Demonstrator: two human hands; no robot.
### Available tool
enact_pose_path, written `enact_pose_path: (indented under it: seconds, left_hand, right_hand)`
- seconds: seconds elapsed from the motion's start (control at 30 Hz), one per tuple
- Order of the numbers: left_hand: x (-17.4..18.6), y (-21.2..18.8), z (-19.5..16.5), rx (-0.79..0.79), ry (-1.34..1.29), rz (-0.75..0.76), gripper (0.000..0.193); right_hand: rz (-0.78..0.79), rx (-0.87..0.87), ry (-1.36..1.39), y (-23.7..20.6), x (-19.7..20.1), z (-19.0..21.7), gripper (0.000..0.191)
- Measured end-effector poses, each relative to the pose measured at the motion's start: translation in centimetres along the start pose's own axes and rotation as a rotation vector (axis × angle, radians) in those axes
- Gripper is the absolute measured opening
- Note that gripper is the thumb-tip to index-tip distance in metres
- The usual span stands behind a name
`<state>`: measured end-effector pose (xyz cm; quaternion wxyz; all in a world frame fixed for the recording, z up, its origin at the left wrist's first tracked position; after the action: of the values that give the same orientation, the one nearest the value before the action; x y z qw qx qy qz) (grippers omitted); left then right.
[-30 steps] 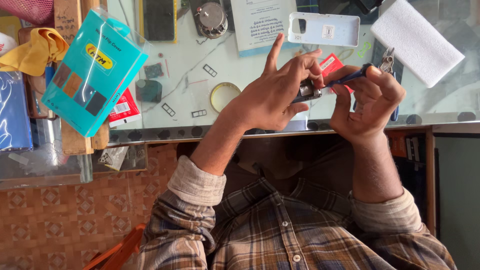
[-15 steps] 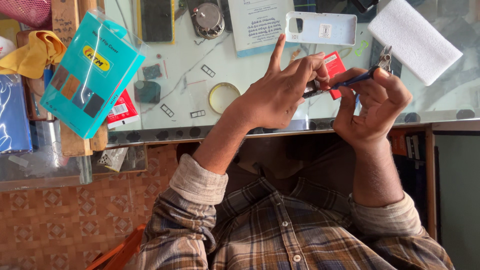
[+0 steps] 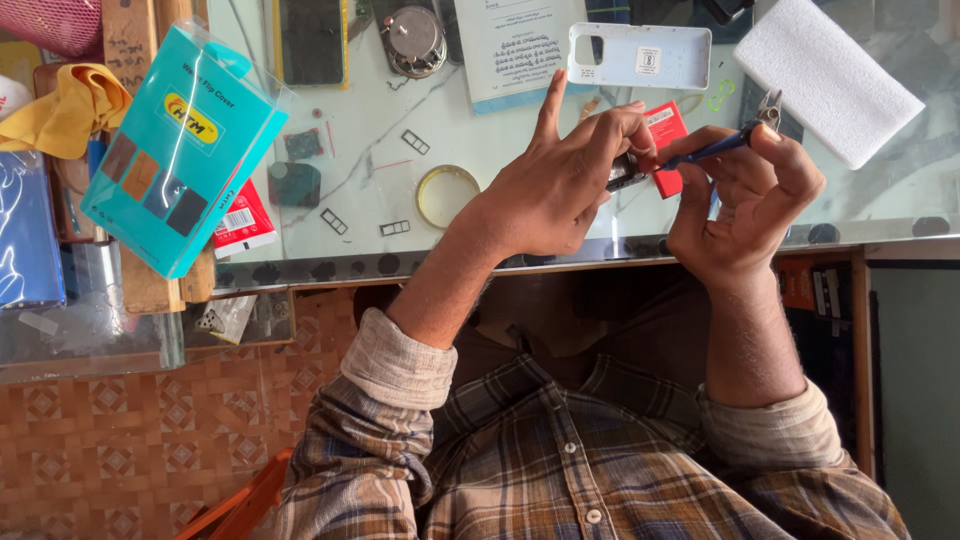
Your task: The person pries open the back cover of a feature phone and works on its internal components with a blue pry tool, then reassembles the phone and presses its buttons to test it as the screen lights up. They fit a white flip cover onto the phone, carry it across the shop to the glass display counter, and handle the phone while another person holds a smartphone nearby.
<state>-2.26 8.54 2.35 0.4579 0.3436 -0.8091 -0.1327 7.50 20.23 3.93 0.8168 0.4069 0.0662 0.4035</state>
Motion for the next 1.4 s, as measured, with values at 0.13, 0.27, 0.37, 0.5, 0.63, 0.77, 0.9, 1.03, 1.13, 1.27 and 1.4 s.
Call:
enact_pose_path:
  seconds: [0.13, 0.27, 0.37, 0.5, 0.63, 0.77, 0.9, 1.03, 1.13, 1.27, 1.4]
  left_hand:
    - [0.1, 0.0, 0.0, 0.008, -0.008, -0.014, 0.075]
    - [0.6, 0.1, -0.2, 0.044, -0.019, -0.014, 0.07]
    - [2.0, 0.1, -0.9, 0.03, 0.045, -0.114, 0.069]
    - [3.1, -0.6, -1.6, 0.06, 0.325, -0.203, 0.058]
    - [4.1, -1.4, -2.1, 0.048, 0.364, -0.273, 0.034]
    - [4.8, -2.1, -1.8, 0.051, 0.304, -0.296, 0.027]
    - [5.0, -2.1, -1.5, 0.055, 0.266, -0.294, 0.021]
    - [5.0, -2.0, -1.5, 0.046, 0.266, -0.298, 0.02]
    - [5.1, -1.9, -1.5, 0.039, 0.263, -0.296, 0.021]
    - [5.0, -2.0, -1.4, 0.05, 0.258, -0.286, 0.02]
    - [5.1, -2.0, -1.4, 0.045, 0.248, -0.31, 0.019]
  right_hand:
    - [-0.005, 0.006, -0.002, 0.2, -0.1, 0.2, 0.062]
    - [0.0, -0.017, -0.011, 0.7, -0.3, 0.5, 0.059]
    - [-0.007, 0.049, -0.046, 1.3, -0.4, 0.9, 0.062]
    - [0.018, 0.06, -0.087, 1.9, -0.4, 0.7, 0.07]
    - [0.147, -0.083, 0.037, 1.7, -0.8, 0.1, 0.054]
    - [0.063, -0.038, -0.105, 2.0, -0.5, 0.1, 0.064]
    - [0.171, -0.021, 0.012, 1.8, -1.3, 0.8, 0.059]
    - [0.063, -0.013, -0.194, 2.2, -0.4, 0.4, 0.064]
    - [0.099, 0.056, -0.241, 2.2, -0.6, 0.8, 0.065]
    - [0.086, -0.039, -0.1, 2.5, -0.9, 0.8, 0.057]
    - [0.152, 0.058, -0.079, 2.6, -1.7, 1.7, 0.064]
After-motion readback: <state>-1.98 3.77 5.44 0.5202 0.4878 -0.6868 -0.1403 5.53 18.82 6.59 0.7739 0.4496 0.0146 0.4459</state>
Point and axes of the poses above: each hand's wrist, its own y-axis towards the middle knuckle, its own x-axis out of the back of the hand, z = x × y, the point moved 8 cm from there along y, towards the middle knuckle, and after that the axes turned 15 degrees about -z, right-handed, at the moved point
